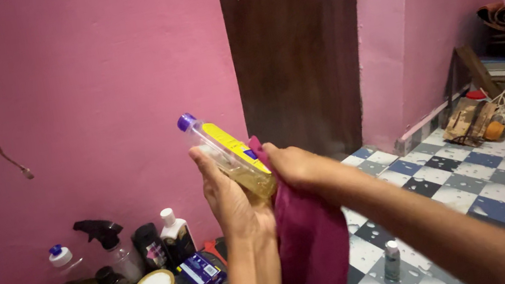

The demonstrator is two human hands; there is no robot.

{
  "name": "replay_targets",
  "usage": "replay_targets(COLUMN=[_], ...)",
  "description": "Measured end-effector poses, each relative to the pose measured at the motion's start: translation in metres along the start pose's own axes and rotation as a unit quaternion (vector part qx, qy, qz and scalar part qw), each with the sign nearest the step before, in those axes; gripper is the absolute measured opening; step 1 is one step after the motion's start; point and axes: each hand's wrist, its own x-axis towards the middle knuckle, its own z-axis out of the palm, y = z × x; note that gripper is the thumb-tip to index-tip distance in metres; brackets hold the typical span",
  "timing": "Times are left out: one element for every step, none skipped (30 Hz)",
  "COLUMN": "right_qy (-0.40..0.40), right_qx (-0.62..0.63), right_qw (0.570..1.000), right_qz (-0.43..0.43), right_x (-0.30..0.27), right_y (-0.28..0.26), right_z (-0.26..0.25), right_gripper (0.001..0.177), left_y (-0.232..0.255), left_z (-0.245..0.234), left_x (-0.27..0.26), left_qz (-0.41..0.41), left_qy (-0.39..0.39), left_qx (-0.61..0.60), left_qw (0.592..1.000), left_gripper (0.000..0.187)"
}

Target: The person wipes several small bottles and a scrubbing brush with a pink cloth. They handle each item one at a time, rubbing the cloth over the surfaces and then placing the items back on the tiled floor.

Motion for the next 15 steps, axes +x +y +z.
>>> replay_targets(right_qy=[-0.048, -0.009, 0.031, 0.069, 0.128, 0.186, 0.209, 0.231, 0.25, 0.266, 0.279, 0.275, 0.271, 0.267, 0.262], right_qx=[0.055, -0.047, -0.148, -0.248, -0.261, -0.273, -0.227, -0.178, -0.189, -0.198, -0.207, -0.187, -0.167, -0.145, -0.154], right_qw=[0.997, 0.999, 0.988, 0.966, 0.956, 0.94, 0.939, 0.932, 0.902, 0.864, 0.82, 0.837, 0.853, 0.867, 0.887], right_qz=[0.029, 0.016, 0.004, -0.007, -0.048, -0.089, -0.151, -0.214, -0.298, -0.378, -0.456, -0.435, -0.414, -0.394, -0.347], right_x=[0.005, 0.004, -0.002, -0.014, -0.031, -0.05, -0.064, -0.075, -0.081, -0.085, -0.085, -0.082, -0.076, -0.07, -0.064], right_y=[-0.001, -0.006, -0.013, -0.019, -0.021, -0.022, -0.025, -0.027, -0.029, -0.03, -0.031, -0.032, -0.034, -0.039, -0.046], right_z=[-0.005, -0.011, -0.019, -0.025, -0.025, -0.022, -0.019, -0.014, -0.002, 0.011, 0.019, 0.019, 0.016, 0.014, 0.013], right_gripper=[0.06, 0.063, 0.066, 0.069, 0.066, 0.064, 0.053, 0.049, 0.051, 0.054, 0.059, 0.059, 0.059, 0.06, 0.053], left_y=[-0.001, -0.002, -0.004, -0.006, -0.009, -0.012, -0.016, -0.019, -0.022, -0.024, -0.023, -0.024, -0.024, -0.024, -0.024], left_z=[0.001, 0.002, 0.001, 0.0, 0.0, 0.0, 0.001, 0.001, 0.0, 0.0, -0.001, -0.002, -0.002, 0.0, 0.001], left_x=[-0.001, -0.002, -0.002, -0.002, 0.0, 0.003, 0.005, 0.004, 0.001, -0.003, -0.008, -0.016, -0.021, -0.018, -0.014], left_qz=[0.0, -0.006, -0.012, -0.019, -0.018, -0.018, -0.017, -0.014, -0.012, -0.01, -0.077, -0.145, -0.213, -0.199, -0.185], left_qy=[0.003, -0.003, -0.01, -0.015, 0.013, 0.041, 0.069, 0.028, -0.013, -0.053, -0.073, -0.094, -0.113, -0.077, -0.041], left_qx=[0.009, 0.03, 0.051, 0.073, 0.082, 0.091, 0.1, 0.06, 0.019, -0.02, -0.037, -0.054, -0.072, -0.007, 0.058], left_qw=[1.0, 1.0, 0.999, 0.997, 0.996, 0.995, 0.992, 0.998, 1.0, 0.998, 0.994, 0.983, 0.968, 0.977, 0.98], left_gripper=[0.061, 0.061, 0.062, 0.063, 0.063, 0.063, 0.063, 0.059, 0.056, 0.052, 0.052, 0.053, 0.054, 0.051, 0.049])
